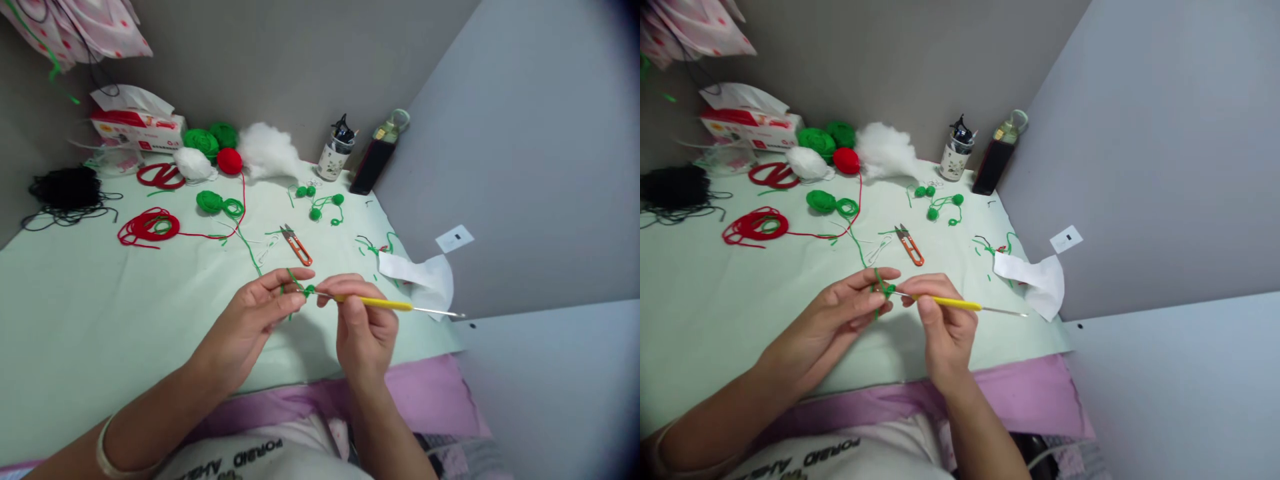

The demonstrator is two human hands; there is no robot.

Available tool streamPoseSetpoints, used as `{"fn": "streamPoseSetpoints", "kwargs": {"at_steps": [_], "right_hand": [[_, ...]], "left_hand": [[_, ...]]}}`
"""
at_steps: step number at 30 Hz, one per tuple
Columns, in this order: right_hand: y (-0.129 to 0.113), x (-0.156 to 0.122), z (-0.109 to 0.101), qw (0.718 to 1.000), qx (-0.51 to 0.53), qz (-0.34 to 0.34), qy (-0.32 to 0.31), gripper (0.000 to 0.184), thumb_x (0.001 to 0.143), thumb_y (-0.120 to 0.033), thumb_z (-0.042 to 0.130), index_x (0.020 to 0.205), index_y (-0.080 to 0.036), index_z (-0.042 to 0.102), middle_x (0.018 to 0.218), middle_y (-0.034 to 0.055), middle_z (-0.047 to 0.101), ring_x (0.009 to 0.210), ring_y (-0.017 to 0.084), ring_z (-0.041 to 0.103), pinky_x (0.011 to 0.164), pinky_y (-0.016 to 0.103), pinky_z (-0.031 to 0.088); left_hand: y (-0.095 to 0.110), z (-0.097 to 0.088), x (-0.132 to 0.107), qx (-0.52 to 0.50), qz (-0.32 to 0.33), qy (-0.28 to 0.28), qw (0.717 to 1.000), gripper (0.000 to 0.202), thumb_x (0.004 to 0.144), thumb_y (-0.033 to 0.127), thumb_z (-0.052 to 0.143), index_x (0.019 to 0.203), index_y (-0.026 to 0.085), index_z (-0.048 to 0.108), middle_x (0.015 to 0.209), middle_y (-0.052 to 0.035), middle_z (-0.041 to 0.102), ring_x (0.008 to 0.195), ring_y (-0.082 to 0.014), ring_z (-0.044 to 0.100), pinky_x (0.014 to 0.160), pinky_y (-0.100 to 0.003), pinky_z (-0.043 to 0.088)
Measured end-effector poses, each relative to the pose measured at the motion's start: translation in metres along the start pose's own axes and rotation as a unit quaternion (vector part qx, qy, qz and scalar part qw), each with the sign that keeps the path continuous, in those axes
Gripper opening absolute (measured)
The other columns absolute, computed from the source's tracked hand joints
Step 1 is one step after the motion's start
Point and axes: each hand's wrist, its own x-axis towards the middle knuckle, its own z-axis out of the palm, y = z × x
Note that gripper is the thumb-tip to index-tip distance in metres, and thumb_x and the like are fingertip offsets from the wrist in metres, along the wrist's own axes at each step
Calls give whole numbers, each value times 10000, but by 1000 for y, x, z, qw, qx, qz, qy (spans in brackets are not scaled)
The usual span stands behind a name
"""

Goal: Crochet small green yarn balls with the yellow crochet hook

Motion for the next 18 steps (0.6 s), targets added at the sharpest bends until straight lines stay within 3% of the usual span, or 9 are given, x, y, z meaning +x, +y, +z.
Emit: {"fn": "streamPoseSetpoints", "kwargs": {"at_steps": [4,9,12,16,18], "right_hand": [[3,1,3,1000,8,-3,-1,204,1024,-228,574,1025,-253,776,972,64,765,902,199,701,690,336,578],[-2,-1,1,999,-35,-4,-17,214,1024,-202,563,1023,-258,770,949,49,757,870,189,697,723,349,588],[-5,-5,-2,994,-100,-28,-40,239,1015,-152,555,1084,-269,752,987,50,759,920,197,712,767,366,601],[-3,-13,-3,947,-272,-148,-88,376,962,-84,618,1241,-317,716,1148,68,747,1052,214,717,839,364,615],[-1,-15,-3,930,-307,-179,-95,402,953,-78,632,1260,-324,715,1190,74,736,1071,216,715,846,362,618]], "left_hand": [[-2,2,-1,41,37,-27,998,211,876,238,781,1075,299,815,916,15,709,941,-137,594,910,-240,445],[-1,-2,-1,83,38,6,996,179,879,313,799,1056,299,822,985,5,745,980,-158,615,912,-266,456],[-2,-1,-1,80,45,30,995,254,822,313,855,1074,293,826,925,7,724,920,-148,609,888,-262,461],[-3,1,-1,32,22,26,999,429,777,319,891,1192,271,796,859,9,671,818,-121,570,810,-239,456],[-3,0,0,10,-8,9,1000,449,786,328,882,1217,250,785,864,-2,669,792,-111,548,764,-224,442]]}}
